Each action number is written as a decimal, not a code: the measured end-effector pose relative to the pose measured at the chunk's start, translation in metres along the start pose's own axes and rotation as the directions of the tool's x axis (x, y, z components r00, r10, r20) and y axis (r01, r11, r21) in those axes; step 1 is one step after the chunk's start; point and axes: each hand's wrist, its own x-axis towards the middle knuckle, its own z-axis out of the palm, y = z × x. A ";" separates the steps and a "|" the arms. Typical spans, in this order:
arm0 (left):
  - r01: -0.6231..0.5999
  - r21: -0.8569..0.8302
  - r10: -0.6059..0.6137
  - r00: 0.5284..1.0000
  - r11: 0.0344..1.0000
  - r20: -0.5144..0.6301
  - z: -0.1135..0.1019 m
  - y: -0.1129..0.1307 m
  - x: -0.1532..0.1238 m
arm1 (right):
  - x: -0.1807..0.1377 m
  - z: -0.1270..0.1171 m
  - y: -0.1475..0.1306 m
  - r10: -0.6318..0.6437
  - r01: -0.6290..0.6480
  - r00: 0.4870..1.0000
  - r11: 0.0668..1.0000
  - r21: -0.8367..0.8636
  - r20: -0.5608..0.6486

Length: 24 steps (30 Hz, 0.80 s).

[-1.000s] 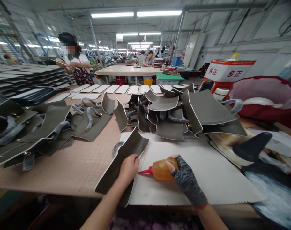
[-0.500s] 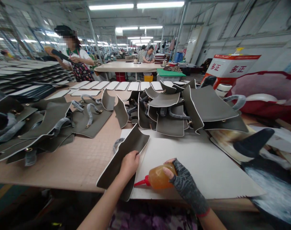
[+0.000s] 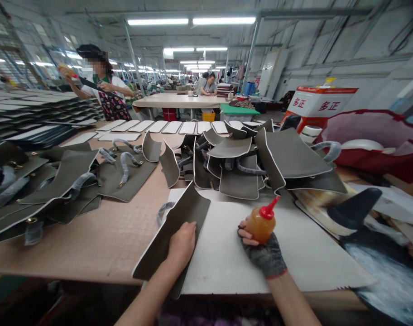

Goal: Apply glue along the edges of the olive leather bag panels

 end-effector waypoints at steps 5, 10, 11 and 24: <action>-0.083 0.265 0.065 0.995 0.961 0.076 0.002 0.014 0.004 | 0.004 -0.006 0.013 0.115 -0.116 0.993 0.934 0.338 0.021; -0.141 0.309 0.106 0.986 0.941 0.127 0.003 0.019 0.016 | 0.004 -0.002 0.015 0.136 -0.135 0.990 0.933 0.333 0.020; -0.152 0.302 0.115 0.984 0.941 0.138 0.000 0.020 0.017 | 0.004 -0.002 0.014 0.146 -0.144 0.989 0.932 0.334 0.020; 0.077 0.129 -0.035 0.954 0.989 -0.299 -0.086 -0.069 -0.063 | 0.007 0.003 0.010 0.205 -0.191 0.979 0.927 0.324 -0.010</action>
